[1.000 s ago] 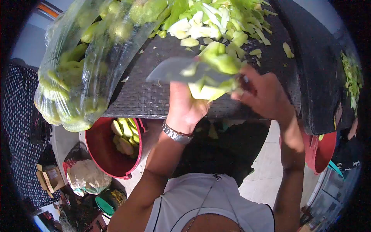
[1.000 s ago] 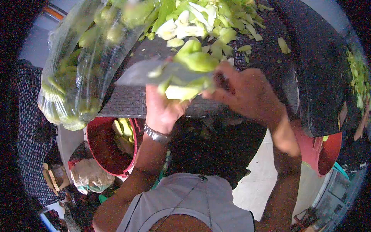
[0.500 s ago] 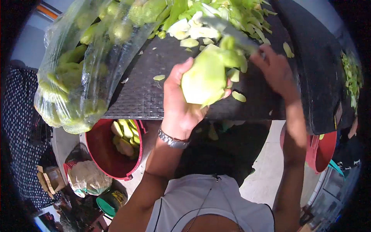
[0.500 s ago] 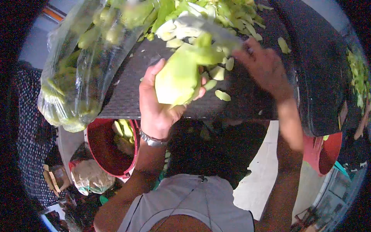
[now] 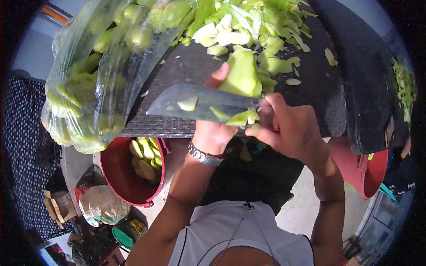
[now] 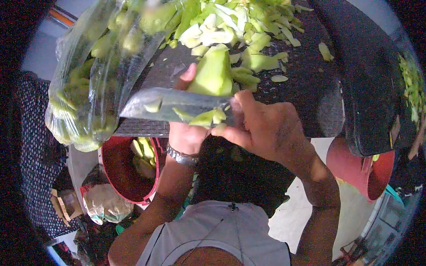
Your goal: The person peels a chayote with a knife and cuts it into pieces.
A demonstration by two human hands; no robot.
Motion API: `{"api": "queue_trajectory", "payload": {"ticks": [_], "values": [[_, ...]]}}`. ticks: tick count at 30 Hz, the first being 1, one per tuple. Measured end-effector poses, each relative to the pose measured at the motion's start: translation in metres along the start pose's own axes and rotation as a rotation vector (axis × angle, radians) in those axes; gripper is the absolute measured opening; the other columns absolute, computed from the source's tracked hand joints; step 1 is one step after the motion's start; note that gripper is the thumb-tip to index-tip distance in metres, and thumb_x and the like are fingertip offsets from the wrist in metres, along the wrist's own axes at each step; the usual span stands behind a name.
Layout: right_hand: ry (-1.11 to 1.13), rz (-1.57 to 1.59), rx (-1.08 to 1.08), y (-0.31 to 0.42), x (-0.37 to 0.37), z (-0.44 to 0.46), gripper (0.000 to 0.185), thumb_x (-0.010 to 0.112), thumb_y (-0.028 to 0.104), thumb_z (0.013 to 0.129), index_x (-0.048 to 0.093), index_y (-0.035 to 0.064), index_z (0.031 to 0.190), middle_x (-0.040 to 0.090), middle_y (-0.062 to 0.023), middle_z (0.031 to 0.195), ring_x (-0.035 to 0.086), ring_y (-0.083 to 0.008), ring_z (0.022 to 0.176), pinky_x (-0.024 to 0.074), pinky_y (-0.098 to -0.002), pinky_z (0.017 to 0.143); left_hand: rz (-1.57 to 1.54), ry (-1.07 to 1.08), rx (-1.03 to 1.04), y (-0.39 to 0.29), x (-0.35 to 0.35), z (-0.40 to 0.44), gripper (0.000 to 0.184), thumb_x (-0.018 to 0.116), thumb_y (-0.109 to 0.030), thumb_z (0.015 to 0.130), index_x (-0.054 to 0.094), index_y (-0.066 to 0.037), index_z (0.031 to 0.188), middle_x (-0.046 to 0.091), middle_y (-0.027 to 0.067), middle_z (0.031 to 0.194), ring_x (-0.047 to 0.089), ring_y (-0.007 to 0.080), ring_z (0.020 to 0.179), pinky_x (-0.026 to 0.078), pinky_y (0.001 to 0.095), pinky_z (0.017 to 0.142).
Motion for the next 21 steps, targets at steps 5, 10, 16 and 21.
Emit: {"api": "queue_trajectory", "payload": {"ticks": [5,10,16,21], "values": [[0.014,-0.062,0.043,-0.008,-0.002,-0.003,0.051,0.085,0.036,0.082,0.056,0.0057,0.11,0.065,-0.0058,0.066,0.069,-0.0235,0.056,0.0537,-0.0371,0.052,-0.096,-0.015,-0.005,0.012,-0.011,0.001,0.048,0.062,-0.04,0.097,0.062,-0.003,0.127,0.072,0.013,0.113,0.071,0.0272,0.102,0.058,0.0428,0.09],[0.09,-0.007,0.111,-0.019,-0.007,-0.003,0.048,0.08,0.039,0.086,0.055,0.0054,0.11,0.066,-0.0069,0.068,0.07,-0.0251,0.058,0.054,-0.037,0.054,-0.118,-0.061,0.047,0.01,-0.02,-0.004,0.046,0.059,-0.036,0.1,0.059,-0.002,0.131,0.07,0.0132,0.119,0.069,0.0284,0.107,0.057,0.0453,0.094],[0.055,-0.025,0.05,-0.02,-0.007,-0.002,0.045,0.077,0.035,0.089,0.054,0.0025,0.111,0.065,-0.0098,0.067,0.07,-0.0289,0.058,0.053,-0.0384,0.053,-0.104,-0.101,0.113,0.009,-0.026,-0.002,0.048,0.058,-0.042,0.102,0.06,-0.003,0.129,0.07,0.0101,0.117,0.069,0.0249,0.103,0.058,0.0428,0.087],[0.119,0.02,0.042,-0.016,-0.005,-0.001,0.046,0.075,0.044,0.09,0.054,0.0054,0.105,0.066,-0.009,0.066,0.071,-0.0324,0.061,0.0547,-0.0427,0.054,-0.1,-0.094,0.042,0.011,-0.024,-0.006,0.045,0.057,-0.039,0.101,0.061,-0.003,0.128,0.07,0.0116,0.116,0.07,0.0264,0.103,0.059,0.0465,0.087]]}}
Point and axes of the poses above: each hand's wrist, its own z-axis towards the middle knuckle, its own x-axis out of the palm, y = z × x, the point moved 9 cm from there along z, towards the middle knuckle
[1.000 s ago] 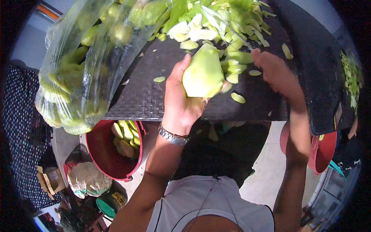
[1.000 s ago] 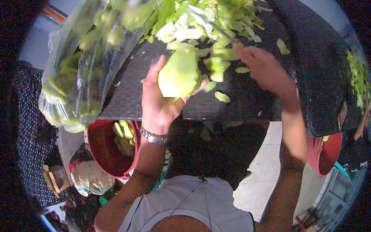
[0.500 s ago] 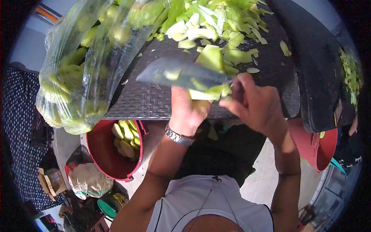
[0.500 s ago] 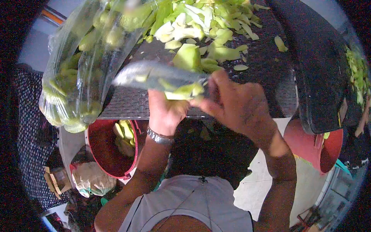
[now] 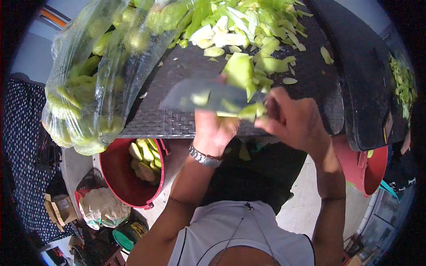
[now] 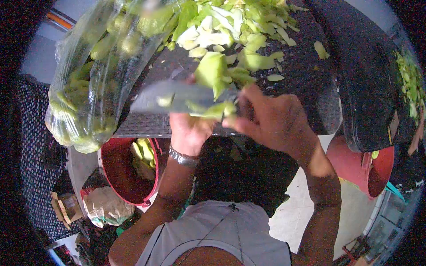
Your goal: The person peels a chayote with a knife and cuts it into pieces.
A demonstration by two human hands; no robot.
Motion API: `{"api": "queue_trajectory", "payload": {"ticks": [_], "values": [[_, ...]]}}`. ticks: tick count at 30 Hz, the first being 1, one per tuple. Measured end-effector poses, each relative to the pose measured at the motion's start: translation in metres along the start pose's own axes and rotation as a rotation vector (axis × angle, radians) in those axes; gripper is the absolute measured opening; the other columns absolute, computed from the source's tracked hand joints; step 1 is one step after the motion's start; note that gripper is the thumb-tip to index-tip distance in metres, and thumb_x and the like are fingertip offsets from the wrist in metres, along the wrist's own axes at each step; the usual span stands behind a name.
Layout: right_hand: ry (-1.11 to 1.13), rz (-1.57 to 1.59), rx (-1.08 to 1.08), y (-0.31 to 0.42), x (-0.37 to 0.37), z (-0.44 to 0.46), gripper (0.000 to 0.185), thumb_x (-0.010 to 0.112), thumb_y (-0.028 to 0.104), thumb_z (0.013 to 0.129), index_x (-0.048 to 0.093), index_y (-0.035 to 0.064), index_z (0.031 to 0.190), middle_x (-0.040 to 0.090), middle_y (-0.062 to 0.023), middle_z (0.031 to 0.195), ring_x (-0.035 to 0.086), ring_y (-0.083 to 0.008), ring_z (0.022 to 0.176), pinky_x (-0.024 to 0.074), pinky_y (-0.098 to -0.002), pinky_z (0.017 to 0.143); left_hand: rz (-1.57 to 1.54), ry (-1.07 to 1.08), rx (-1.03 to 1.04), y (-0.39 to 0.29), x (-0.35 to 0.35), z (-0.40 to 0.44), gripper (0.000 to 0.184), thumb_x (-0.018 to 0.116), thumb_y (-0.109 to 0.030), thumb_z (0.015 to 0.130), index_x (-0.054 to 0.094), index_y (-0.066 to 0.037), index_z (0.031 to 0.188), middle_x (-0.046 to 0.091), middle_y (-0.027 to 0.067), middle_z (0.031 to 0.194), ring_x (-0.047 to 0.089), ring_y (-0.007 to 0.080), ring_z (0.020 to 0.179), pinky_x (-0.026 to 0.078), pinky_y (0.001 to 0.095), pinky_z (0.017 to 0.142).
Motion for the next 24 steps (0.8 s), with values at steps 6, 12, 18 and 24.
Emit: {"api": "queue_trajectory", "payload": {"ticks": [6,12,18,24], "values": [[-0.087,-0.174,0.161,-0.065,-0.02,0.013,0.038,0.07,0.024,0.092,0.059,0.0115,0.125,0.067,-0.0159,0.084,0.07,-0.0387,0.077,0.0562,-0.0463,0.064,0.097,0.048,-0.014,-0.009,0.011,-0.011,0.054,0.063,-0.04,0.093,0.06,-0.003,0.133,0.069,0.017,0.12,0.071,0.0331,0.102,0.062,0.0517,0.073],[-0.014,0.204,0.254,-0.092,-0.012,0.009,0.045,0.066,0.007,0.088,0.056,0.007,0.133,0.064,-0.0205,0.096,0.068,-0.0386,0.083,0.0566,-0.0442,0.068,-0.063,0.04,-0.029,-0.01,0.015,-0.004,0.053,0.06,-0.041,0.097,0.059,-0.004,0.134,0.069,0.0173,0.121,0.07,0.0352,0.102,0.061,0.048,0.08],[-0.022,0.119,-0.018,0.011,-0.005,-0.001,0.042,0.077,0.039,0.09,0.055,0.0058,0.105,0.062,-0.0056,0.065,0.066,-0.0208,0.054,0.0508,-0.0367,0.05,-0.098,0.149,-0.117,0.002,0.024,0.0,0.05,0.056,-0.043,0.101,0.06,-0.003,0.132,0.072,0.0165,0.116,0.072,0.0297,0.1,0.06,0.0472,0.089],[-0.034,0.018,-0.019,0.001,-0.01,-0.001,0.046,0.079,0.036,0.087,0.056,0.0051,0.112,0.064,-0.0084,0.066,0.069,-0.0257,0.057,0.0517,-0.0363,0.053,-0.172,0.157,-0.205,0.014,0.015,-0.002,0.056,0.056,-0.046,0.099,0.058,-0.002,0.133,0.072,0.0179,0.115,0.073,0.0336,0.092,0.061,0.0471,0.08]]}}
Point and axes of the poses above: each hand's wrist, its own z-axis towards the middle knuckle, its own x-axis out of the palm, y = z × x, the point moved 9 cm from there along z, towards the middle knuckle
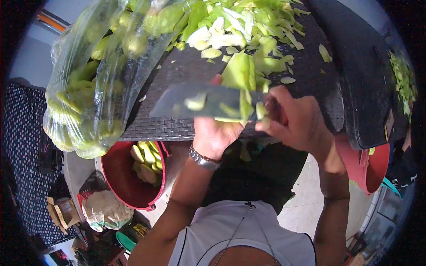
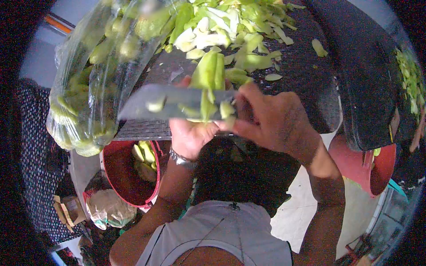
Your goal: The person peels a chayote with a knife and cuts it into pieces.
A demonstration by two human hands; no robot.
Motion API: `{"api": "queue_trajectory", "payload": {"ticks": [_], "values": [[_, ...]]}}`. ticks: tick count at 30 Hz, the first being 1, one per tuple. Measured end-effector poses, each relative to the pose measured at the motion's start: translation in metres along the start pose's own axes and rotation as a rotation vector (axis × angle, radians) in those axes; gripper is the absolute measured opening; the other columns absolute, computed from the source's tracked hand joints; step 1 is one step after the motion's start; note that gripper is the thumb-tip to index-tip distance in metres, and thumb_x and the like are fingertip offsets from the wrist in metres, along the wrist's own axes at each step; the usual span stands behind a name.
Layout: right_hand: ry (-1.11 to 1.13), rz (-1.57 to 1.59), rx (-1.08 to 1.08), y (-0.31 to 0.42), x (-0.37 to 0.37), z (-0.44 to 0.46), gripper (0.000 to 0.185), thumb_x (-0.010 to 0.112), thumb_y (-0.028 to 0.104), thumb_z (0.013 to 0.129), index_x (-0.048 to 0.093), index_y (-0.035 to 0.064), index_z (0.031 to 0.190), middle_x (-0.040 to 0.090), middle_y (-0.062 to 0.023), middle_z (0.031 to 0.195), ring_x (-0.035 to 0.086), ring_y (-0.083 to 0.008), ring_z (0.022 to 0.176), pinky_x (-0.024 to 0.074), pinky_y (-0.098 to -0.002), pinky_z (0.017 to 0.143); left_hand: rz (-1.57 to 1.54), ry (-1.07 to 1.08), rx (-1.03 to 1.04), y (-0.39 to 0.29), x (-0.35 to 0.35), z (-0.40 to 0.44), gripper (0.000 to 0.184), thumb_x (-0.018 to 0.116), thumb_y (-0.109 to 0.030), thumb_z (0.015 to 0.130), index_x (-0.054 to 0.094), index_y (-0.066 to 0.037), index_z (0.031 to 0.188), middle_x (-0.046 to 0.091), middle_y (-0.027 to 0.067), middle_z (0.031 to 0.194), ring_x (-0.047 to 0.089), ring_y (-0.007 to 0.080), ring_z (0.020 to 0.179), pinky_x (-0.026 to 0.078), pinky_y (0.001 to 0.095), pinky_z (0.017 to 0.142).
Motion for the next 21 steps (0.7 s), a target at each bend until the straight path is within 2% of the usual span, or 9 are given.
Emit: {"api": "queue_trajectory", "payload": {"ticks": [3,4,7,14,15,16,18,19,21], "values": [[-0.046,0.026,0.077,-0.016,-0.004,-0.002,0.046,0.08,0.035,0.086,0.058,0.005,0.113,0.064,-0.0099,0.066,0.069,-0.0277,0.058,0.0514,-0.0363,0.054,0.017,0.115,-0.011,0.001,0.006,-0.005,0.057,0.051,-0.047,0.1,0.057,-0.002,0.135,0.07,0.0194,0.116,0.072,0.0403,0.092,0.06,0.0501,0.074],[-0.041,0.032,0.105,-0.019,-0.005,-0.002,0.046,0.08,0.035,0.085,0.059,0.005,0.113,0.064,-0.0101,0.066,0.069,-0.0279,0.059,0.0512,-0.0362,0.054,-0.019,0.072,-0.01,0.001,0.006,-0.003,0.056,0.051,-0.047,0.1,0.057,-0.002,0.134,0.07,0.0197,0.116,0.072,0.0408,0.092,0.06,0.0519,0.074],[0.078,0.04,-0.042,0.006,0.003,-0.006,0.048,0.08,0.036,0.086,0.058,0.0046,0.115,0.064,-0.011,0.067,0.069,-0.0285,0.058,0.0507,-0.0354,0.054,-0.107,-0.01,-0.049,0.007,0.013,-0.004,0.055,0.053,-0.045,0.099,0.057,-0.002,0.134,0.07,0.0204,0.117,0.072,0.0397,0.092,0.061,0.0574,0.072],[-0.072,0.002,0.014,-0.027,-0.008,0.001,0.047,0.078,0.034,0.087,0.059,0.0037,0.117,0.064,-0.011,0.067,0.066,-0.0287,0.055,0.0491,-0.0362,0.053,0.059,-0.032,0.037,-0.002,-0.009,-0.007,0.053,0.043,-0.043,0.099,0.059,-0.002,0.13,0.07,0.0199,0.116,0.072,0.0369,0.093,0.063,0.0511,0.067],[-0.062,-0.001,0.004,-0.025,-0.006,-0.001,0.046,0.078,0.034,0.087,0.059,0.0036,0.117,0.064,-0.0108,0.067,0.066,-0.0289,0.055,0.0484,-0.0368,0.053,0.017,-0.063,0.056,-0.002,-0.011,-0.01,0.064,0.05,-0.049,0.092,0.056,0.0,0.134,0.069,0.0229,0.115,0.069,0.043,0.089,0.059,0.0495,0.064],[-0.049,0.0,-0.004,-0.024,-0.004,-0.003,0.046,0.077,0.034,0.088,0.059,0.0034,0.117,0.064,-0.0107,0.068,0.065,-0.0291,0.055,0.0478,-0.0375,0.052,0.046,-0.073,0.042,-0.001,-0.012,-0.01,0.064,0.051,-0.049,0.093,0.056,0.0,0.133,0.069,0.0228,0.115,0.069,0.0427,0.089,0.059,0.0489,0.063],[-0.022,-0.079,0.17,-0.042,-0.011,0.003,0.042,0.073,0.038,0.092,0.059,0.006,0.117,0.065,-0.0121,0.071,0.07,-0.0323,0.067,0.0519,-0.0405,0.056,0.098,-0.103,0.014,0.0,-0.015,-0.011,0.063,0.052,-0.049,0.094,0.056,0.001,0.133,0.069,0.0228,0.114,0.069,0.042,0.088,0.059,0.0478,0.062],[-0.011,-0.12,0.257,-0.053,-0.015,0.007,0.041,0.07,0.04,0.095,0.059,0.0073,0.117,0.065,-0.0128,0.073,0.072,-0.0339,0.073,0.0539,-0.042,0.057,0.121,-0.027,0.04,-0.005,-0.003,-0.008,0.062,0.056,-0.047,0.095,0.055,0.002,0.134,0.068,0.0227,0.116,0.07,0.0415,0.088,0.059,0.0465,0.061],[-0.111,-0.015,0.224,-0.102,-0.022,0.015,0.036,0.064,0.037,0.1,0.06,0.0041,0.115,0.06,-0.0119,0.068,0.061,-0.0229,0.057,0.0461,-0.0387,0.053,0.228,-0.004,0.099,-0.012,0.005,-0.012,0.06,0.06,-0.043,0.095,0.056,0.002,0.135,0.068,0.021,0.118,0.07,0.0385,0.092,0.06,0.0466,0.064]]}}
Point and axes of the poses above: each hand's wrist, its own z-axis towards the middle knuckle, its own x-axis out of the palm, y = z × x, the point moved 9 cm from there along z, towards the middle knuckle
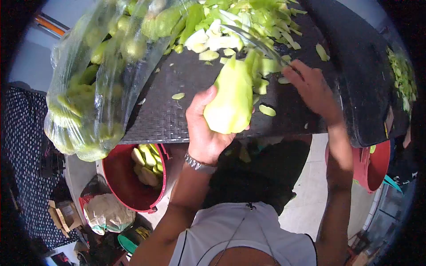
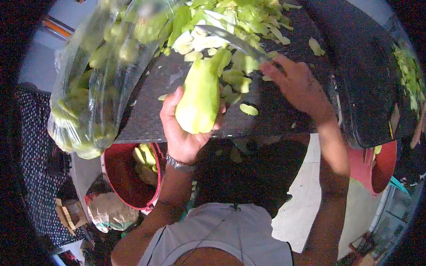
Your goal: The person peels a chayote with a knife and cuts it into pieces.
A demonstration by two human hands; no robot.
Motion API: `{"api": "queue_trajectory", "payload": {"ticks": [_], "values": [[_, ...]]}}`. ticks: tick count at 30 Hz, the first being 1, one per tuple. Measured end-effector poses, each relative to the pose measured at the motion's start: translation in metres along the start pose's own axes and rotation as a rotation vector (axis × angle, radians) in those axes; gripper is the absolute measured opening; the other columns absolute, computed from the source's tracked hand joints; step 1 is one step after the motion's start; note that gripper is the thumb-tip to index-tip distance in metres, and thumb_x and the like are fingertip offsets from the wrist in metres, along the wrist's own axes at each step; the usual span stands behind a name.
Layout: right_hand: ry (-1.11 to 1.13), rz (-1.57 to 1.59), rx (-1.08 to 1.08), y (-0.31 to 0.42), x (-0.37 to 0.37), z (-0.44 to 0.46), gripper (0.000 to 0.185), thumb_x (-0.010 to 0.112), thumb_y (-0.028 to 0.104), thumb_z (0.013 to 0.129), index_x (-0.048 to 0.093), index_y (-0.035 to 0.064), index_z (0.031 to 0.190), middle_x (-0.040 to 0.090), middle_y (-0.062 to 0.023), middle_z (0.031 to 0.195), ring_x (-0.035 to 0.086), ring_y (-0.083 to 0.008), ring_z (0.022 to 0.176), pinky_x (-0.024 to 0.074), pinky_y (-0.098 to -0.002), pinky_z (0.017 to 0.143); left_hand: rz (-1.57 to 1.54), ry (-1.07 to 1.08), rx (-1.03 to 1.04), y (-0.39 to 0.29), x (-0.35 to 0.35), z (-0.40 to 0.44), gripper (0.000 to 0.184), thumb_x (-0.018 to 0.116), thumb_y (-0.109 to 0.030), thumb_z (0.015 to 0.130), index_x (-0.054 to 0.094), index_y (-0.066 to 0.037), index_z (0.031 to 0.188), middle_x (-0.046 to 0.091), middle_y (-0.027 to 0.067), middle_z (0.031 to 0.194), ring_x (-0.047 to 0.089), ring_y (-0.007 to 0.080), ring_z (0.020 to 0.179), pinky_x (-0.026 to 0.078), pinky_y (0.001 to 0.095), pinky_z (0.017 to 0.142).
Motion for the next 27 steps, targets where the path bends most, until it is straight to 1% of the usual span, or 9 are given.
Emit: {"api": "queue_trajectory", "payload": {"ticks": [4,7,10,11,14,17,20,23,27], "values": [[0.097,0.225,-0.118,0.003,0.0,-0.009,0.031,0.056,0.034,0.105,0.063,0.004,0.111,0.05,-0.0092,0.061,0.048,-0.0128,0.053,0.041,-0.0339,0.053,0.061,-0.172,0.094,-0.015,-0.009,0.005,0.055,0.062,-0.039,0.097,0.057,-0.002,0.137,0.069,0.0172,0.119,0.07,0.0321,0.1,0.06,0.0494,0.08],[0.147,0.139,-0.094,0.046,0.005,-0.025,0.026,0.061,0.026,0.103,0.06,0.0043,0.118,0.062,-0.0147,0.077,0.063,-0.0252,0.066,0.05,-0.0381,0.058,-0.075,-0.175,0.109,-0.014,-0.005,0.011,0.052,0.062,-0.038,0.098,0.057,-0.006,0.138,0.069,0.0141,0.12,0.068,0.0292,0.106,0.056,0.051,0.094],[0.201,0.105,0.046,0.079,0.02,-0.041,0.035,0.07,0.034,0.096,0.057,0.0036,0.106,0.065,-0.0112,0.07,0.07,-0.0328,0.062,0.055,-0.0422,0.054,-0.322,-0.084,0.072,-0.009,-0.01,0.019,0.049,0.063,-0.039,0.099,0.059,-0.008,0.136,0.07,0.0118,0.12,0.067,0.0302,0.109,0.052,0.0499,0.101],[0.171,0.106,-0.033,0.089,0.023,-0.045,0.036,0.074,0.032,0.093,0.056,0.0038,0.107,0.065,-0.0105,0.068,0.069,-0.0304,0.059,0.0535,-0.0399,0.053,-0.225,-0.259,0.099,-0.005,-0.015,0.015,0.049,0.061,-0.043,0.099,0.061,-0.006,0.132,0.07,0.014,0.117,0.067,0.0316,0.107,0.052,0.0477,0.101],[0.091,0.054,-0.213,0.105,0.026,-0.053,0.047,0.082,0.027,0.085,0.052,0.0034,0.113,0.064,-0.0077,0.066,0.068,-0.0234,0.056,0.0512,-0.0348,0.052,-0.202,-0.023,-0.004,0.006,-0.008,0.016,0.056,0.057,-0.051,0.1,0.061,-0.007,0.133,0.07,0.0139,0.12,0.069,0.0321,0.106,0.056,0.0493,0.095],[0.091,0.049,-0.247,0.108,0.023,-0.053,0.047,0.081,0.028,0.085,0.053,0.0029,0.112,0.064,-0.0071,0.065,0.068,-0.0237,0.054,0.0507,-0.0347,0.051,-0.325,0.101,-0.08,0.013,0.001,0.014,0.058,0.057,-0.054,0.099,0.06,-0.008,0.135,0.069,0.0163,0.122,0.068,0.0346,0.107,0.056,0.0504,0.095],[0.076,0.04,-0.286,0.11,0.021,-0.054,0.05,0.082,0.032,0.085,0.053,0.003,0.114,0.063,-0.0063,0.064,0.067,-0.0248,0.053,0.0505,-0.0354,0.05,-0.265,0.13,-0.042,0.016,0.001,0.016,0.06,0.056,-0.055,0.099,0.06,-0.007,0.135,0.068,0.0189,0.122,0.068,0.0353,0.109,0.057,0.052,0.093],[0.053,0.0,-0.332,0.117,0.017,-0.055,0.054,0.082,0.037,0.084,0.054,0.0027,0.115,0.062,-0.0051,0.063,0.066,-0.0252,0.053,0.0503,-0.0361,0.049,-0.512,0.082,-0.17,0.03,0.011,0.004,0.064,0.057,-0.055,0.098,0.058,-0.003,0.135,0.067,0.0222,0.12,0.068,0.0356,0.109,0.058,0.053,0.09],[0.038,-0.069,-0.373,0.125,0.014,-0.057,0.057,0.082,0.042,0.083,0.056,0.002,0.115,0.061,-0.0043,0.062,0.066,-0.0245,0.053,0.0501,-0.0363,0.049,-0.404,0.156,-0.151,0.028,0.008,0.01,0.068,0.06,-0.055,0.096,0.056,0.001,0.134,0.066,0.0254,0.119,0.069,0.0364,0.107,0.06,0.0525,0.09]]}}
Point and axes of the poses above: each hand's wrist, its own z-axis towards the middle knuckle, its own x-axis out of the palm, y = z × x, the point moved 9 cm from there along z, towards the middle knuckle
